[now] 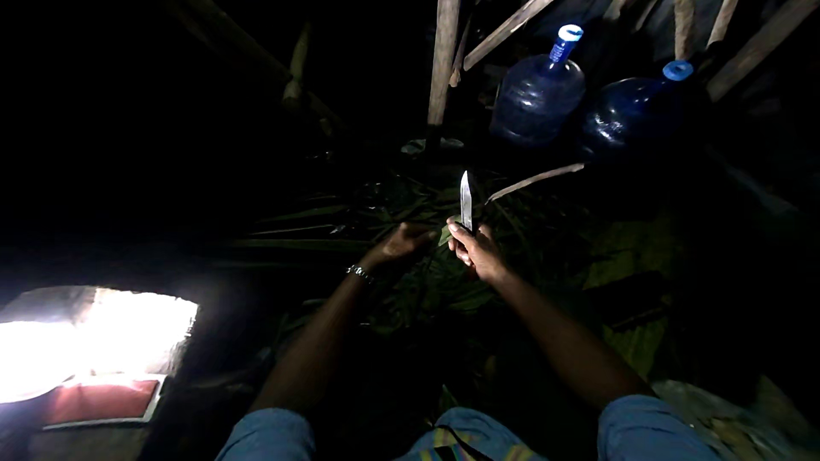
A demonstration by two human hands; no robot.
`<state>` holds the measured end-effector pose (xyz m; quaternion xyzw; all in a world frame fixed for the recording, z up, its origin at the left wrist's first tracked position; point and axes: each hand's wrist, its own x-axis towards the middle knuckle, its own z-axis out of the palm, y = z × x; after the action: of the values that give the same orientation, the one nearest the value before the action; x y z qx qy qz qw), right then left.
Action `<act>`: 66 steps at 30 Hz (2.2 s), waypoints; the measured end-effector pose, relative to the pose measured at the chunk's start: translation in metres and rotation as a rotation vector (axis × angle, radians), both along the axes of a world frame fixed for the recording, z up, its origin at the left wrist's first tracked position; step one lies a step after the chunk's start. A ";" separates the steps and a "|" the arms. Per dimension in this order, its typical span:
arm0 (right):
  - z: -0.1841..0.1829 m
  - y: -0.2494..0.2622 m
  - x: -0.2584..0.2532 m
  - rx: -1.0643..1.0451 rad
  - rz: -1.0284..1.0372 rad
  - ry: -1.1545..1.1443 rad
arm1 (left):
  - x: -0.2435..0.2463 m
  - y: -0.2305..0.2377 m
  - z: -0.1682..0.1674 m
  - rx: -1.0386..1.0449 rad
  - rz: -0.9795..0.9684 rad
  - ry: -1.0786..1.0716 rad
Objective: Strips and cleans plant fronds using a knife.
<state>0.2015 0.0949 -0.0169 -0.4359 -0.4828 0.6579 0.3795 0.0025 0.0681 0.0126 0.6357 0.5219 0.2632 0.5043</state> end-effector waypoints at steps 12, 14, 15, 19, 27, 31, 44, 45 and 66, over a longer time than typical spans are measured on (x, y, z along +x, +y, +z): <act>-0.014 0.010 0.019 0.436 0.132 -0.254 | 0.011 0.020 -0.042 0.364 0.280 0.049; -0.012 0.012 0.019 0.463 0.153 -0.288 | 0.015 0.017 -0.040 0.386 0.288 0.020; -0.010 0.012 0.019 0.460 0.168 -0.285 | 0.017 0.016 -0.039 0.401 0.296 0.000; -0.002 0.016 0.013 0.429 0.173 -0.201 | 0.020 0.015 -0.037 0.398 0.332 -0.114; 0.010 0.061 0.008 0.577 0.352 -0.389 | 0.019 0.019 -0.033 0.381 0.466 -0.157; -0.001 0.057 0.009 0.605 0.308 -0.233 | 0.022 0.021 -0.025 0.224 0.464 -0.342; -0.008 0.053 0.025 0.858 0.149 -0.432 | 0.009 0.021 -0.010 -0.027 0.339 -0.407; -0.005 0.050 0.024 0.786 0.172 -0.408 | 0.010 0.020 -0.013 -0.017 0.336 -0.411; 0.021 0.076 0.067 0.204 -0.388 0.034 | 0.008 0.022 -0.030 0.199 0.361 -0.120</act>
<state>0.2684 0.1713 0.0045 -0.4690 -0.4475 0.5273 0.5493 0.0100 0.0902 -0.0170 0.5618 0.5679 0.4369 0.4135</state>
